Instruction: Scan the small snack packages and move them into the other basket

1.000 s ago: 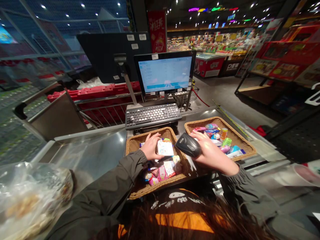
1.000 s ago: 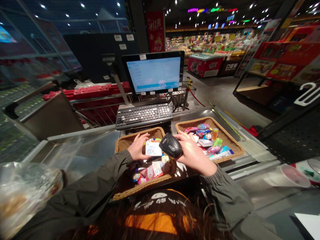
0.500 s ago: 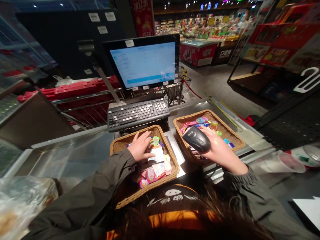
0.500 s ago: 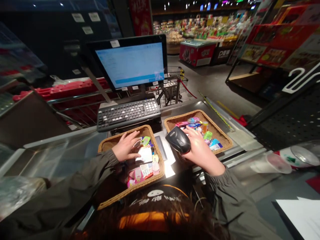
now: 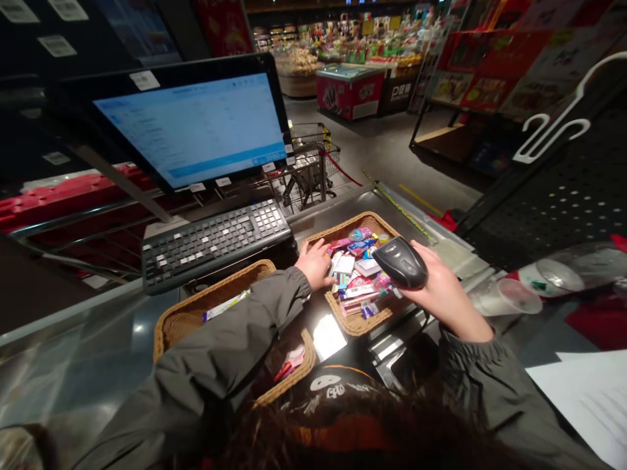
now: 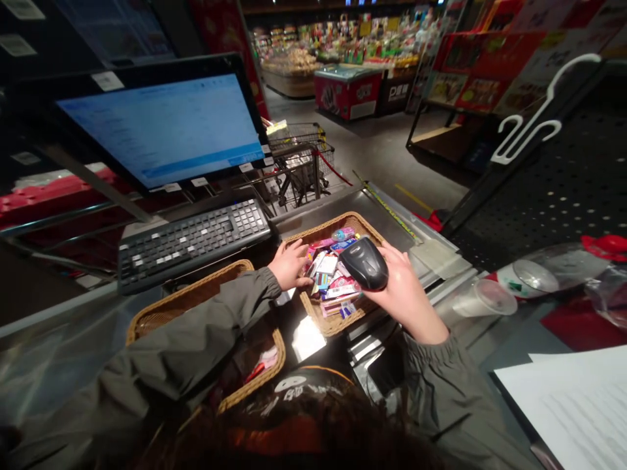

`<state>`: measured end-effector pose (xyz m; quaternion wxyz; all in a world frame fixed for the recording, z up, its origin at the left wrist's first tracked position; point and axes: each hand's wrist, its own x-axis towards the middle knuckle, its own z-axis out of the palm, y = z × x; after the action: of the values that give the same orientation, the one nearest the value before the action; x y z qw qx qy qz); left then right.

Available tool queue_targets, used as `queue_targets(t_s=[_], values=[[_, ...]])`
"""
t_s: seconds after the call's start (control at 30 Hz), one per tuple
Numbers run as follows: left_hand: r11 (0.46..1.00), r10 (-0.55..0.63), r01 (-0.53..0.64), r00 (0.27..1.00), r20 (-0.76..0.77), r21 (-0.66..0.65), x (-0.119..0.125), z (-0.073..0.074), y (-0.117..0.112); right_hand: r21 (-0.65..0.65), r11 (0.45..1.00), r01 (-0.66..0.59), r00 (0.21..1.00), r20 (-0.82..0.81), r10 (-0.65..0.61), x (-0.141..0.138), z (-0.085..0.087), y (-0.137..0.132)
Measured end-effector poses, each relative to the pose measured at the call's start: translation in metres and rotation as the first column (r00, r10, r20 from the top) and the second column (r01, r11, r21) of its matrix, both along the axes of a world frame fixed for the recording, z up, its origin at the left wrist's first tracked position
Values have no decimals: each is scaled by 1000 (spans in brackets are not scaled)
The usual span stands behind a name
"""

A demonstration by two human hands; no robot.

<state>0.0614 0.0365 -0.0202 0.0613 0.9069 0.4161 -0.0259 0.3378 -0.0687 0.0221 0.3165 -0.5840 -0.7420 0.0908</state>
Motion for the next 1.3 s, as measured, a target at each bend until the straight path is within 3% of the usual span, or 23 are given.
queue_targets(t_s=[0.2, 0.37, 0.5, 0.77, 0.93, 1.13, 1.3], values=[[1000, -24, 22, 987, -161, -18, 53, -36, 30, -32, 999, 17, 999, -29, -18, 14, -2, 8], [1000, -15, 9, 974, -225, -26, 71, -64, 43, -40, 999, 15, 999, -46, -17, 22, -6, 16], [999, -12, 18, 979, -205, 27, 80, -74, 47, -64, 998, -3, 997, -75, -2, 27, -10, 22], [984, -70, 106, 971, -230, 146, 95, -81, 49, -67, 998, -20, 998, -68, 16, 29, -16, 30], [997, -5, 13, 994, -109, 79, 97, -76, 52, -62, 998, -8, 996, -85, 3, 29, -15, 30], [997, 77, -77, 997, -16, 27, 66, -57, 68, -71, 997, 4, 995, -96, -11, 30, -11, 27], [997, -58, 63, 992, 109, -46, 32, -53, 60, -81, 997, 9, 995, -99, -17, 24, -9, 29]])
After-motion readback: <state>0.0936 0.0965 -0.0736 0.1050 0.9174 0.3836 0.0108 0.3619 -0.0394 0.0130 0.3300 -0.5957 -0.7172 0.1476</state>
